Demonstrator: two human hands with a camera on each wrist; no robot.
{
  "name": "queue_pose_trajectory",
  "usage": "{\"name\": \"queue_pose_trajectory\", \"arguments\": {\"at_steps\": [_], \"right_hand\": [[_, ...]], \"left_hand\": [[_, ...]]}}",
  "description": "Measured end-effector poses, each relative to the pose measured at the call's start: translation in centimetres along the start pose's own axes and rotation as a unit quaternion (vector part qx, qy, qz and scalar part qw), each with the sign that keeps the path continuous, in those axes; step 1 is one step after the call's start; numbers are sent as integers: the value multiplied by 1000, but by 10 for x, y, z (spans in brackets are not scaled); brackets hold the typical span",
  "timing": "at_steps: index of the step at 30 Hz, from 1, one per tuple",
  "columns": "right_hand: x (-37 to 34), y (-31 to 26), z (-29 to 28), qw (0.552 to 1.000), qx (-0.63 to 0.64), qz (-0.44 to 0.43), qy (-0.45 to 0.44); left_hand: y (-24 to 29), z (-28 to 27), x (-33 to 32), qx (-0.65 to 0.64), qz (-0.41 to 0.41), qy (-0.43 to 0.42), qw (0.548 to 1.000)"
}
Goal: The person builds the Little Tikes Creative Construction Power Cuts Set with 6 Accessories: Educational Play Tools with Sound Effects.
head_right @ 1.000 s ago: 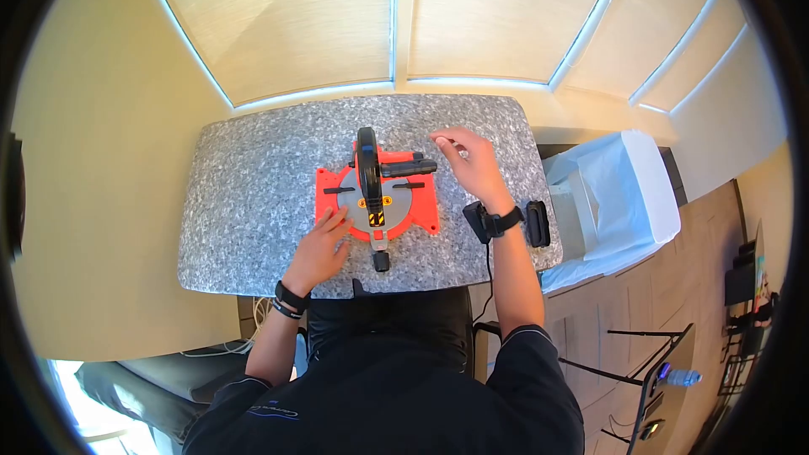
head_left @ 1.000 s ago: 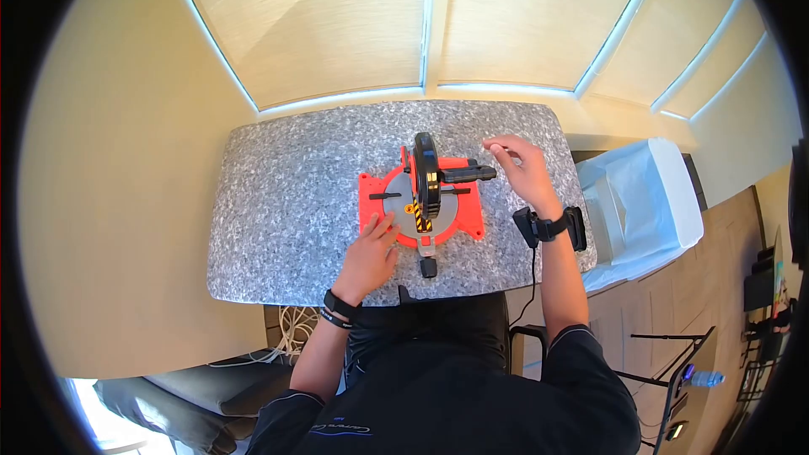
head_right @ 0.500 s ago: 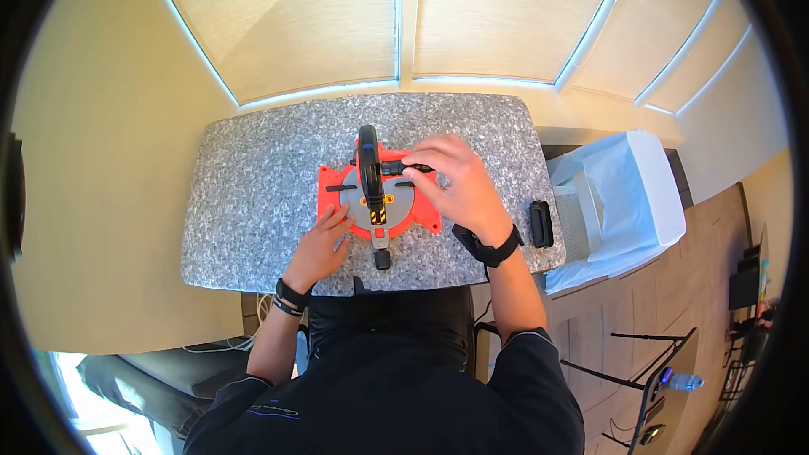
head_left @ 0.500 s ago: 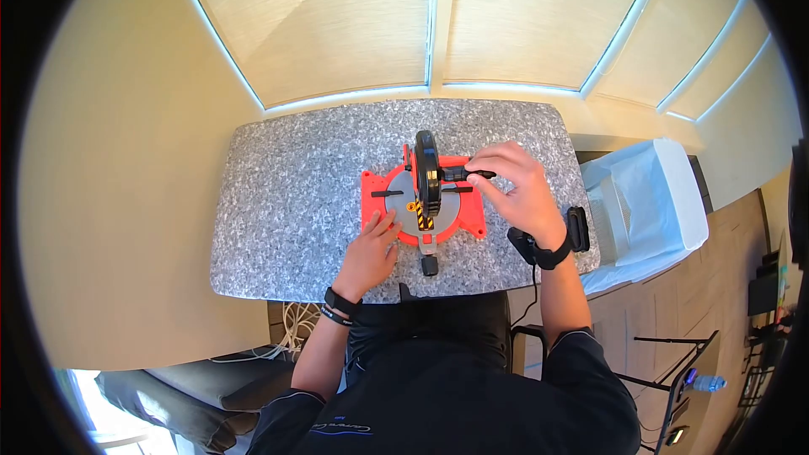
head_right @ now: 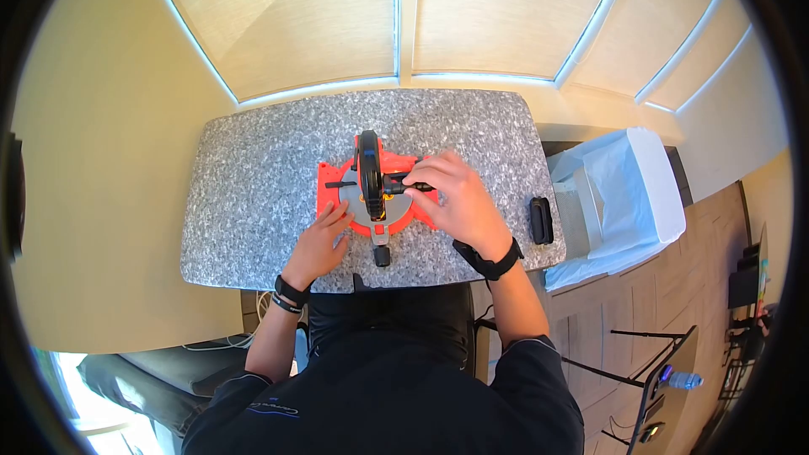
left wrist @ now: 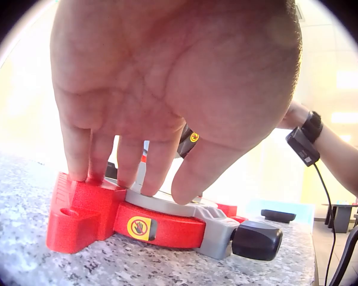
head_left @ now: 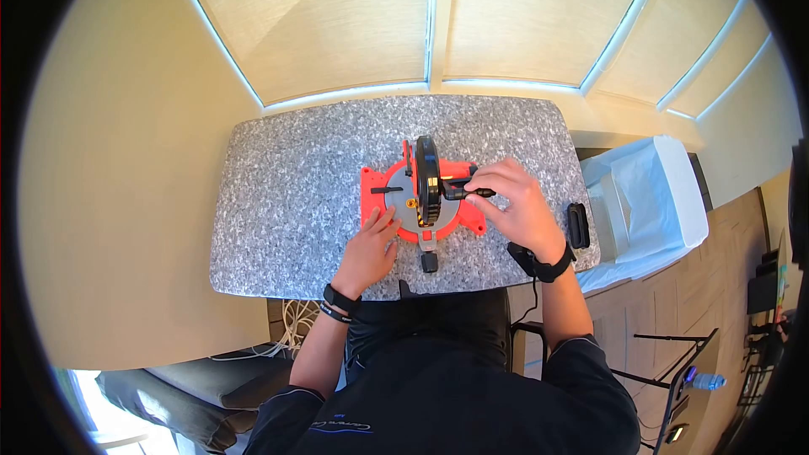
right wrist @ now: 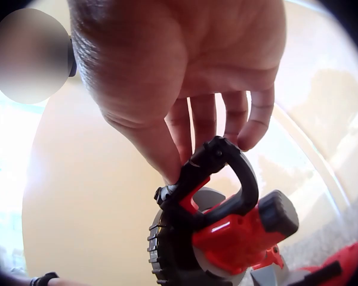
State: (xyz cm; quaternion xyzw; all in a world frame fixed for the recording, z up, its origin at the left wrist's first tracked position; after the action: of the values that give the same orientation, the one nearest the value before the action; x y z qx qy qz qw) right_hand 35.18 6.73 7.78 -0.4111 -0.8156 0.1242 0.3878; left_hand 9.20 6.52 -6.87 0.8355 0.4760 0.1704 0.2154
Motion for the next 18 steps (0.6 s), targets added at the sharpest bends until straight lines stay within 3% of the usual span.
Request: {"name": "queue_pose_trajectory", "arguments": {"at_steps": [18], "right_hand": [[-46,12,35,995,24,46,-84]], "left_hand": [[1,-1,1,8,2,-10,1000]]}}
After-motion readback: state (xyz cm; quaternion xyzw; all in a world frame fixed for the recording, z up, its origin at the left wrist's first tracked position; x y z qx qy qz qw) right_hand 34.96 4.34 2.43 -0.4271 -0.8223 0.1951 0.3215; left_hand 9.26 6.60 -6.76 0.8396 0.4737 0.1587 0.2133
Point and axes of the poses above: each hand's wrist, its own x-axis towards the middle knuckle, its own z-axis out of the palm, y = z × x, the point moved 4 cm from there along x, towards the middle knuckle, and after that the axes turned 2 degrees about -y, right-handed, at the moved point
